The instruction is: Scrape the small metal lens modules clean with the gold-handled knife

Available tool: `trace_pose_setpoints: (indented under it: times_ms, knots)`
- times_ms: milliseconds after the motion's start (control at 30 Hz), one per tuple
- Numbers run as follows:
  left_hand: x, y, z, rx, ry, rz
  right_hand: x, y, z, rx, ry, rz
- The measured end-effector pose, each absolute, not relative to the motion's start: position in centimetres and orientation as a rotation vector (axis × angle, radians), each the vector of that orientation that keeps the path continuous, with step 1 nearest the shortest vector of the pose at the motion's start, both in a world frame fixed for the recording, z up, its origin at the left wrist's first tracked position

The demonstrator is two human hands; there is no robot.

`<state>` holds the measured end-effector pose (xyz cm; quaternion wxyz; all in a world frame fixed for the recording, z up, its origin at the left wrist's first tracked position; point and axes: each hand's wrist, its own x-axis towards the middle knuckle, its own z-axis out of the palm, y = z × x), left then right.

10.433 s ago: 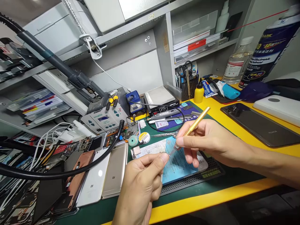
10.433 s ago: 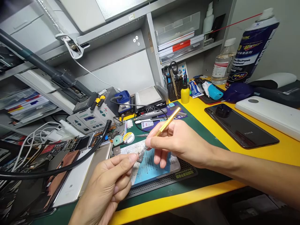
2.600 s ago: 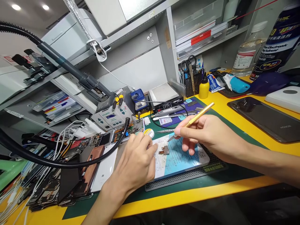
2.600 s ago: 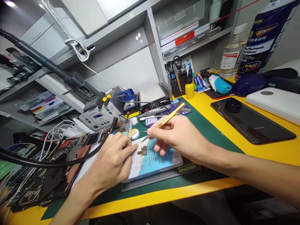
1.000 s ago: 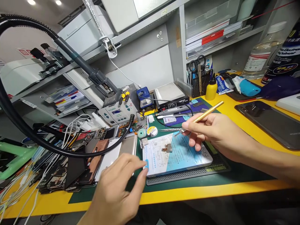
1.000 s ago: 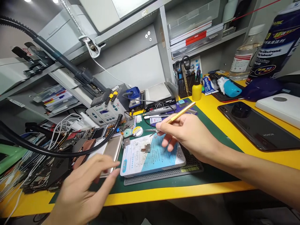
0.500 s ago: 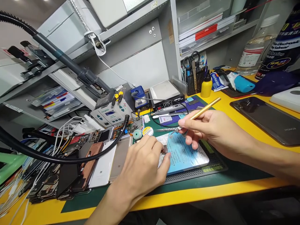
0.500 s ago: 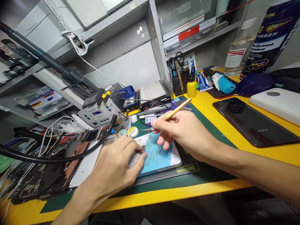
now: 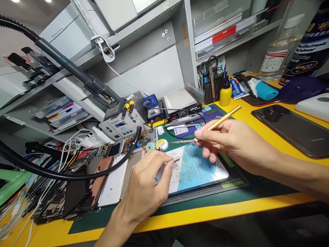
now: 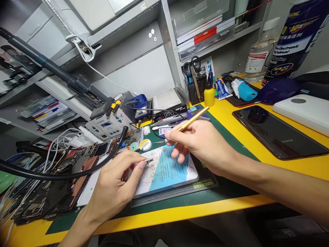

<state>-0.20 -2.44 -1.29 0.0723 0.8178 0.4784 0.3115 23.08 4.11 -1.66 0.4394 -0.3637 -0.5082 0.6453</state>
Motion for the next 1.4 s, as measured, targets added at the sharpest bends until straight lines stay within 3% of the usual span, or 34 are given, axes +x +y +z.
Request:
trace_pose_setpoints:
  times_ms: [333,533,667,767,933,1133,1400]
  knots:
    - [1.0,-2.6,-0.4,1.642,1.448,0.998,23.2,4.3,-1.9,-0.902,-1.273,1.630]
    - [1.0,-2.6,-0.8,1.440,1.430,1.038,23.2,3.9,-1.6,-0.906,-1.298,1.691]
    - [1.7,-2.6,-0.5,1.568,1.453,1.209,23.0,3.5,-1.2,-0.788,-1.239,2.008]
    - [2.2,-2.5,-0.7,1.986,1.459,1.366,22.9,3.3,-1.4,-0.696,-1.305,2.223]
    - [3.0,-2.5,-1.0,2.433,1.323,1.413,22.8,3.3,-1.8,-0.605,-1.380,2.278]
    - [3.5,-2.8,0.6,1.584,1.390,1.157,22.9,3.2,-1.8,-0.607,-1.375,2.298]
    - [3.0,-2.8,0.3,1.389,1.427,1.091,22.9,3.1,-1.8,-0.579,-1.355,2.336]
